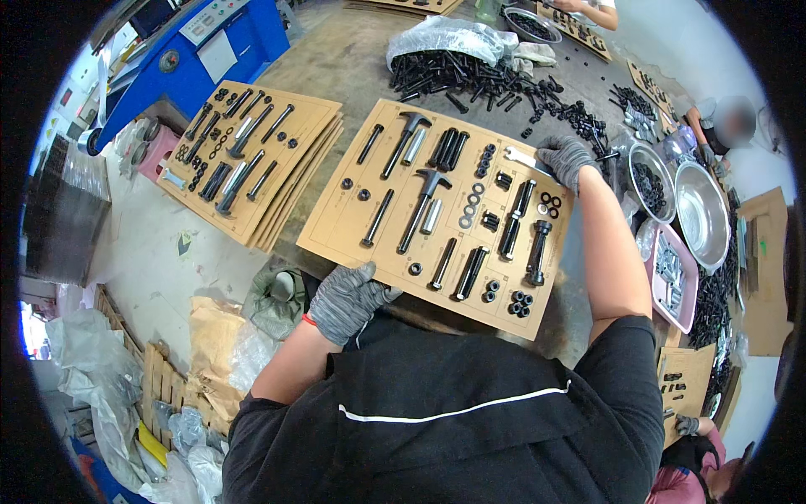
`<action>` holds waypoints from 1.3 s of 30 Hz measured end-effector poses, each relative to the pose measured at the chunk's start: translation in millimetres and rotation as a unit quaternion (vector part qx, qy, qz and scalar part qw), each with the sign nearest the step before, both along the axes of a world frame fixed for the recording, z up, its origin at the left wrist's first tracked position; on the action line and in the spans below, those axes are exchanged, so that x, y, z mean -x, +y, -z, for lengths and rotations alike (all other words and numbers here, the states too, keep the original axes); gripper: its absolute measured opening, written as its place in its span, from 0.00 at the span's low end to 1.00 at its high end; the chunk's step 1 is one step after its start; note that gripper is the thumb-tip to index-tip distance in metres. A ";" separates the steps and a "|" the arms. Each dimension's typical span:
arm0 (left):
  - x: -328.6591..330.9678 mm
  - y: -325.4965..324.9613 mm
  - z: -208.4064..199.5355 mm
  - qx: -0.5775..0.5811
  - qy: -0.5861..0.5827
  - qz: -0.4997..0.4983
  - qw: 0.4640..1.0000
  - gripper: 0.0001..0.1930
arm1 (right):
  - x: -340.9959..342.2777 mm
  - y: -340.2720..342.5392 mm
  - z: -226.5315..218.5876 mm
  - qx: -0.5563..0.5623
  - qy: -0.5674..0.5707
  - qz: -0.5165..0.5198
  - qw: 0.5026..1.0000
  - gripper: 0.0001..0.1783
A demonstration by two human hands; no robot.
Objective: The person arranges various black metal hardware components, including bolts, nuts, washers, and tools, onto a cardboard template on a workbench. They pick up items from piles and bowls, place them into designated spots on the template, and occasionally adjust the layout.
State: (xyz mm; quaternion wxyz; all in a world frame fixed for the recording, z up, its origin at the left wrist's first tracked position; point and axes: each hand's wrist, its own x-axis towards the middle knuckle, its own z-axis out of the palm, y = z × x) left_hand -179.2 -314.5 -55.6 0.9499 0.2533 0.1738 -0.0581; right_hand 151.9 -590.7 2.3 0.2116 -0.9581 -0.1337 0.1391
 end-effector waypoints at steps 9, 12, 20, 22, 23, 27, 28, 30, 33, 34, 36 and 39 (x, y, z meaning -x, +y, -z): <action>4.5 24.7 -48.4 -0.017 -0.126 -0.057 0.990 0.28 | -3.6 22.3 -65.0 -0.056 -0.070 0.005 0.996 0.11; 11.6 10.3 -44.5 -0.046 -0.150 -0.087 0.984 0.27 | -1.0 15.0 -50.0 -0.087 -0.051 -0.040 0.994 0.10; 2.7 -28.3 -12.0 -0.142 -0.141 -0.211 0.957 0.23 | -26.9 4.7 23.2 -0.141 -0.065 -0.090 0.984 0.10; 1.4 -33.7 -10.5 -0.145 -0.099 -0.251 0.952 0.22 | -27.6 8.0 33.1 -0.168 -0.065 -0.114 0.977 0.10; 3.0 -34.3 -6.6 -0.159 -0.083 -0.261 0.948 0.18 | -30.4 10.3 39.9 -0.156 -0.075 -0.116 0.978 0.10; -5.7 -19.5 30.1 -0.206 -0.066 -0.343 0.914 0.15 | -48.1 20.7 58.9 -0.048 -0.152 -0.218 0.963 0.12; -4.8 -13.7 38.9 -0.219 -0.066 -0.354 0.907 0.15 | -47.8 26.1 60.3 0.018 -0.188 -0.263 0.946 0.13; -7.9 -7.0 53.8 -0.240 -0.064 -0.371 0.895 0.15 | -43.7 33.8 60.3 0.143 -0.272 -0.343 0.888 0.16; -14.2 0.3 55.0 -0.259 -0.069 -0.381 0.885 0.09 | -33.0 41.0 65.3 -0.059 -0.083 -0.189 0.977 0.12; -18.6 1.2 56.5 -0.267 -0.076 -0.381 0.882 0.09 | -42.1 43.6 74.1 -0.063 -0.096 -0.190 0.975 0.12; -19.4 -1.1 57.1 -0.263 -0.089 -0.377 0.883 0.12 | -45.5 46.5 80.0 -0.044 -0.095 -0.185 0.977 0.13; -15.2 22.7 75.1 -0.284 -0.102 -0.363 0.882 0.16 | -35.3 56.5 85.2 -0.073 -0.052 -0.128 0.988 0.14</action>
